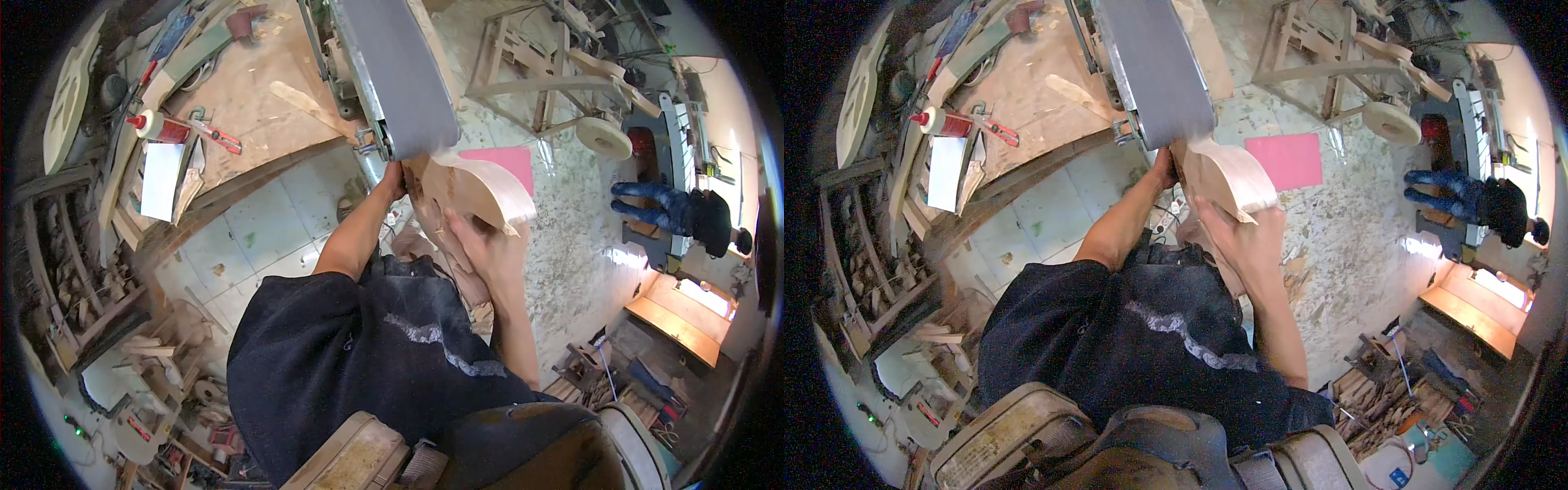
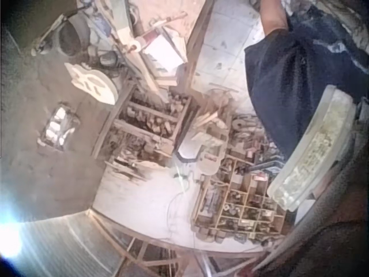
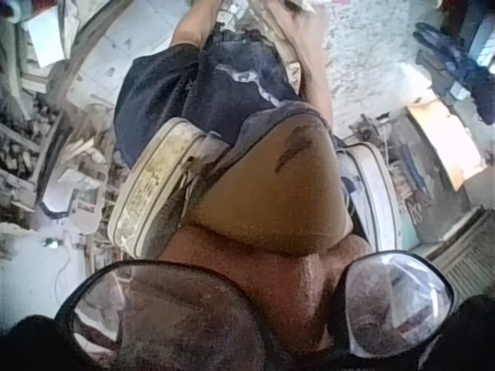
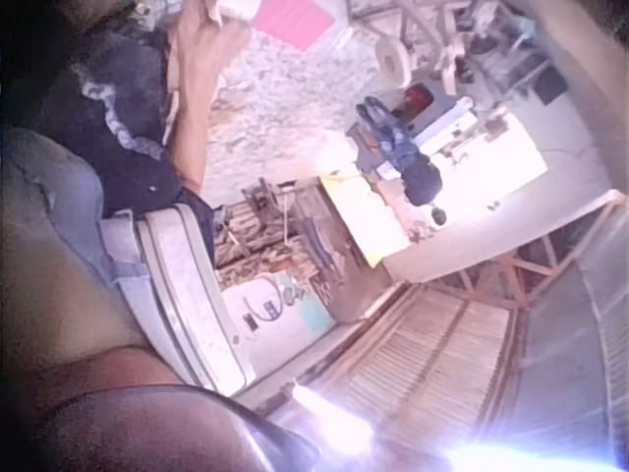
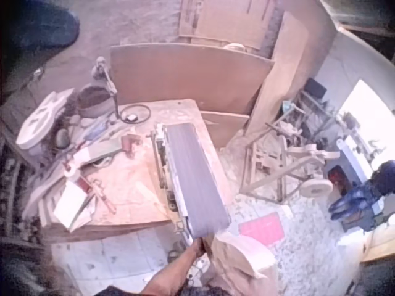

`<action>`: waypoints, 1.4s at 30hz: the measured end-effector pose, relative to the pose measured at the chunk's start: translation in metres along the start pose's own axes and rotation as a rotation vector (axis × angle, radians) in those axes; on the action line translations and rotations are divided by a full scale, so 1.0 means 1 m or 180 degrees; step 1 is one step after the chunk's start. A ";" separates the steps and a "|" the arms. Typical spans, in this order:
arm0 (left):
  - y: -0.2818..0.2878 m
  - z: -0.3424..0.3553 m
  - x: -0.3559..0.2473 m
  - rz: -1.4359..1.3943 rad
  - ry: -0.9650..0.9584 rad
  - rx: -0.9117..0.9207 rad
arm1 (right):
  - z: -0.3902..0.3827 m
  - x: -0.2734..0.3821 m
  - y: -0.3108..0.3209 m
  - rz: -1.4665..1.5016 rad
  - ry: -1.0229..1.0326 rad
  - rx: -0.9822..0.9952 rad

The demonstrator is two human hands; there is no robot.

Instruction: The person sands the edges and contours of a wooden guitar body using a stationary belt sander. The person holds the guitar body with both hands, pressing it against the moving belt and rotating it to sand different parts of the curved edge.

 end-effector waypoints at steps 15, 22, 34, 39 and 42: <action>-0.011 -0.028 0.024 -0.0214 0.0156 0.0293 | -0.033 -0.002 0.022 0.0068 -0.0140 -0.0304; 0.003 -0.014 0.019 -0.0090 -0.0058 0.0300 | -0.019 0.002 0.012 -0.0137 -0.0023 -0.0072; 0.062 0.064 0.029 -0.0156 0.0093 0.0124 | 0.016 -0.007 -0.022 -0.0172 0.0033 -0.0083; 0.065 0.068 0.041 -0.0119 0.0235 0.0074 | 0.025 -0.015 -0.028 -0.0396 0.0119 -0.0059; 0.068 0.067 0.050 -0.0122 0.0301 0.0065 | 0.025 -0.012 -0.028 -0.0543 0.0197 -0.0032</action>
Point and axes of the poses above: each hand's wrist, its own z-axis towards the middle knuckle, its own y-axis out of the back of the hand, x = y × z, the point moved 6 cm from there along z, towards the middle knuckle
